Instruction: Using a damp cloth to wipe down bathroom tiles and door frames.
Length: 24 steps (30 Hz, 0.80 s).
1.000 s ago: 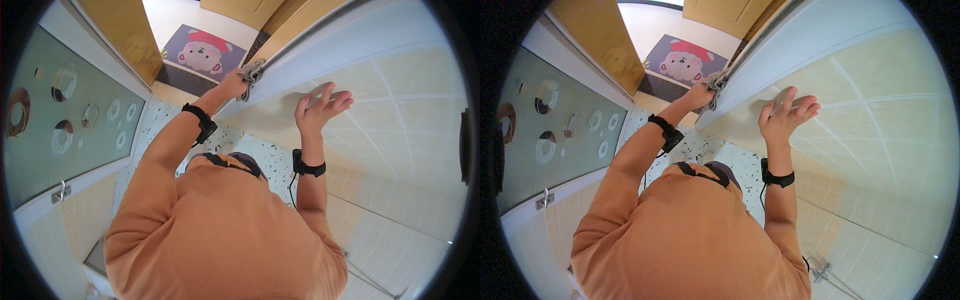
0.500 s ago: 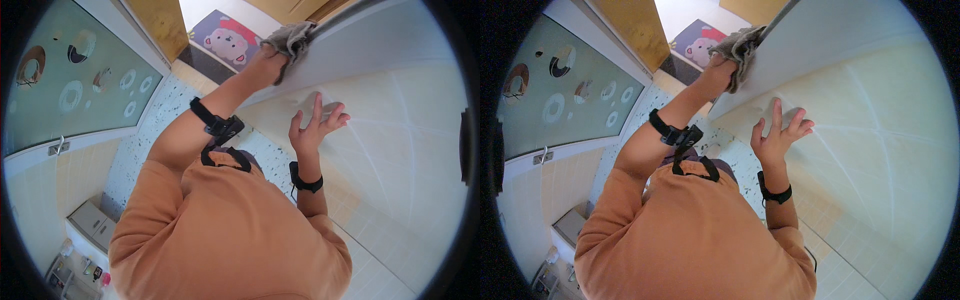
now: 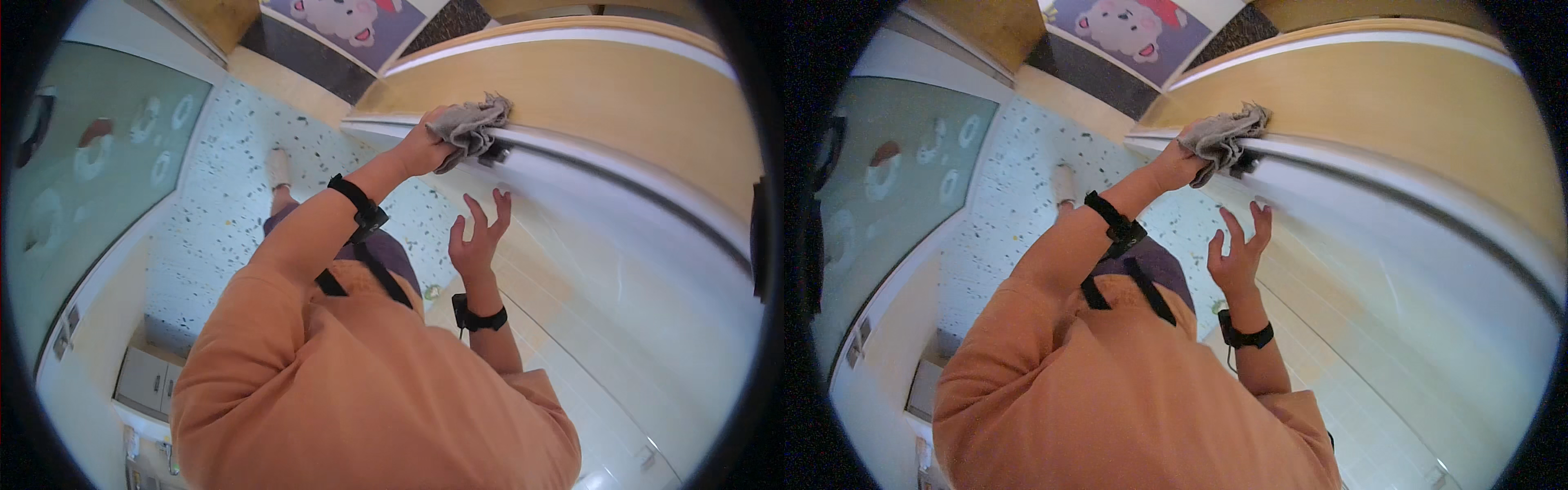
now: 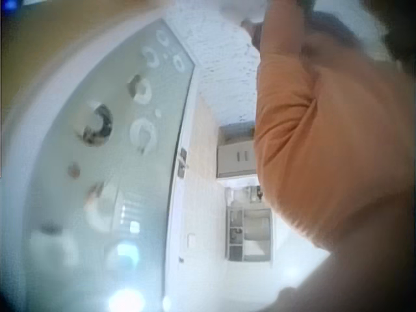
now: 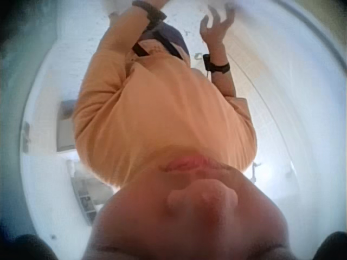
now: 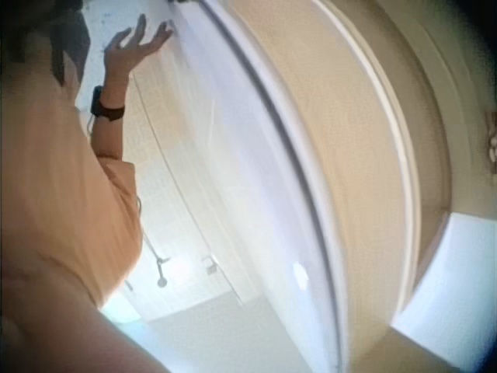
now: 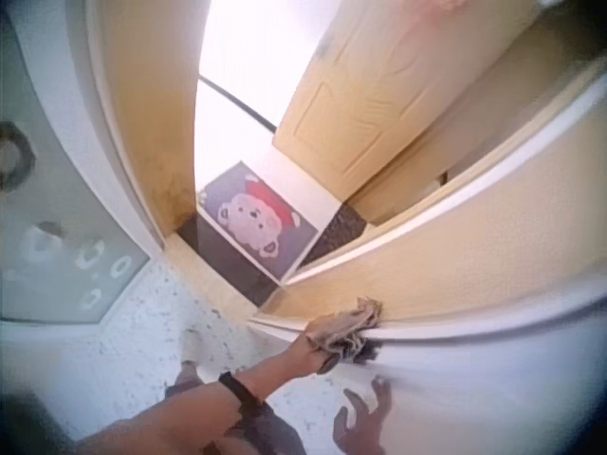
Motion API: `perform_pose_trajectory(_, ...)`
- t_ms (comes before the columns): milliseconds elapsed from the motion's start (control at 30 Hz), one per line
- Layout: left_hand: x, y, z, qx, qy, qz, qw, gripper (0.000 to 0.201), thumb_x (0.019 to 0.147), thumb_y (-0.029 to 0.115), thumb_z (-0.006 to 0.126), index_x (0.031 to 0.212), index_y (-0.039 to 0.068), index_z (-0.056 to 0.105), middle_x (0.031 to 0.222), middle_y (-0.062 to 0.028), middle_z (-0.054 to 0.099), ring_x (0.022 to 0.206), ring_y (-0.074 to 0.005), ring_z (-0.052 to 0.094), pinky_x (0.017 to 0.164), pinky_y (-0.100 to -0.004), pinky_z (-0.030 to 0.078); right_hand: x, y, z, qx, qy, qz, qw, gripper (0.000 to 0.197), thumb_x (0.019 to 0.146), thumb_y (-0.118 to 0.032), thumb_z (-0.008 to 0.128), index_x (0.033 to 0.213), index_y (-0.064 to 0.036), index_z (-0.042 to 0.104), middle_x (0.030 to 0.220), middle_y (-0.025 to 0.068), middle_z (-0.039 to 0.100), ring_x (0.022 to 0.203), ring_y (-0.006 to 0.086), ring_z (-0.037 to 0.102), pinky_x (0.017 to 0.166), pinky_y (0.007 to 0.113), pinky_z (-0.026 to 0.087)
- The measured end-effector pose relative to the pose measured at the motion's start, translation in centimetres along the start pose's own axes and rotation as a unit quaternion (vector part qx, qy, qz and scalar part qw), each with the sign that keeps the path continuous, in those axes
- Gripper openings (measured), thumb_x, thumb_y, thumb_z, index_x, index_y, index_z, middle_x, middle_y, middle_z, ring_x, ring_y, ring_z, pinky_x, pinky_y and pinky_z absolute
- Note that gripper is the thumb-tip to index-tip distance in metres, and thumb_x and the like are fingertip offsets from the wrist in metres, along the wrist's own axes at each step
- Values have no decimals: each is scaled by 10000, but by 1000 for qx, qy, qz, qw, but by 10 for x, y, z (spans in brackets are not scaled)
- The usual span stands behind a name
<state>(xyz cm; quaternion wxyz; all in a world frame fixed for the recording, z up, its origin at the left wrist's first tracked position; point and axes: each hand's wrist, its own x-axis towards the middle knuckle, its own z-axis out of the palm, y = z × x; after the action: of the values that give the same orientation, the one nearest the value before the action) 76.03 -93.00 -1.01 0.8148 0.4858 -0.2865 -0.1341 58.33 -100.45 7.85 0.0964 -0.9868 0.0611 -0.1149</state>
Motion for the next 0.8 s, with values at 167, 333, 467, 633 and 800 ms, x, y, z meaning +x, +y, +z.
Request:
perform_pose_trajectory(167,-13,-45,-10,77,52,61,994,441,700,140,667,1135,148,597,1131,-92,574,1065,-310,506,930,-395,360,-10,11,36,-3,-107,32,994,342,773,-53,562,1111,-92,593,1316,190,342,1258,412,284,1031,500,278)
perform_pose_trajectory(333,-45,-130,-35,78,63,-33,994,426,713,160,634,1137,160,588,1173,-82,547,1098,-314,472,969,-430,312,-19,19,68,11,-189,36,981,350,765,-21,563,1105,-102,591,1297,176,366,1239,405,310,1014,504,291)
perform_pose_trajectory(467,-69,-194,-52,130,125,-33,983,449,727,156,600,1173,136,550,1190,-94,539,1128,-317,451,1003,-422,288,-22,33,96,-3,-252,33,967,362,760,-10,572,1106,-115,590,1295,171,370,1225,393,329,1012,497,299)
perform_pose_trajectory(633,-103,-275,-72,214,152,-85,961,421,765,147,542,1177,63,533,1235,-169,490,1170,-373,409,1018,-430,308,-37,48,130,15,-303,48,952,326,765,-21,576,1081,-97,601,1272,169,389,1221,387,342,1004,495,318)
perform_pose_trajectory(800,-133,-376,-110,324,163,-66,930,329,783,206,480,1058,77,608,1080,-125,617,1079,-288,519,988,-416,335,-48,67,169,5,-338,59,939,297,779,-31,573,1069,-85,609,1262,180,387,1212,381,356,997,491,331)
